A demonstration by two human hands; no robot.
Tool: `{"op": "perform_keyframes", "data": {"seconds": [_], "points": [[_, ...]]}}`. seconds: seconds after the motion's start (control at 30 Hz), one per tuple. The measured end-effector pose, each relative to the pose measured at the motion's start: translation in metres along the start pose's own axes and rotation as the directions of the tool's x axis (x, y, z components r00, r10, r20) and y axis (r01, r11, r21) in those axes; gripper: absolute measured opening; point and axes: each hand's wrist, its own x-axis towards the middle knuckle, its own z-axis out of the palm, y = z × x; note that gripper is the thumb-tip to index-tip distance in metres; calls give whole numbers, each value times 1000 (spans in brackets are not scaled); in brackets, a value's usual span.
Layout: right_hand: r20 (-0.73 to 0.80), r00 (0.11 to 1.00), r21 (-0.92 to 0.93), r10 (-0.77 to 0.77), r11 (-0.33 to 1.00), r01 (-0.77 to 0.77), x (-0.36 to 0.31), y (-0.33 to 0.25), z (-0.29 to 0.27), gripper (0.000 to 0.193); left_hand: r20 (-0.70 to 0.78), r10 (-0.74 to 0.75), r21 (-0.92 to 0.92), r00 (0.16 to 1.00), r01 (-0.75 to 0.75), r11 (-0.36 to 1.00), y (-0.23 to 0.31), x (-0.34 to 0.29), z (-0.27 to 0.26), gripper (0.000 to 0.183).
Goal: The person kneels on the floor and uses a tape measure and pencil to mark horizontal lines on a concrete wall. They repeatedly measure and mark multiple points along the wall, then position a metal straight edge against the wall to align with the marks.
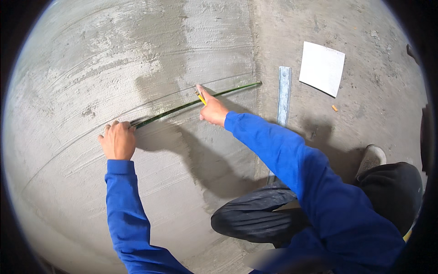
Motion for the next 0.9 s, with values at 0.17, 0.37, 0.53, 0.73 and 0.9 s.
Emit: {"op": "perform_keyframes", "data": {"seconds": [0.17,0.37,0.53,0.73,0.9], "points": [[25,999,51,41,998,-42,-10,-13,-9,101,-26,-20,-34,999,19,999,-46,-24,4,19],[115,985,89,125,987,-136,-15,-21,-28,98,-112,-62,43,992,67,997,-122,-52,7,13],[162,978,157,131,975,-157,-14,-21,-33,98,-206,-36,58,978,49,997,-181,-74,6,11],[192,972,147,134,976,-163,-13,-21,-41,96,-296,-32,119,955,71,990,-233,-88,-1,11],[198,973,172,122,973,-157,-12,-18,-41,96,-324,-29,102,946,65,993,-262,-90,0,11]]}}
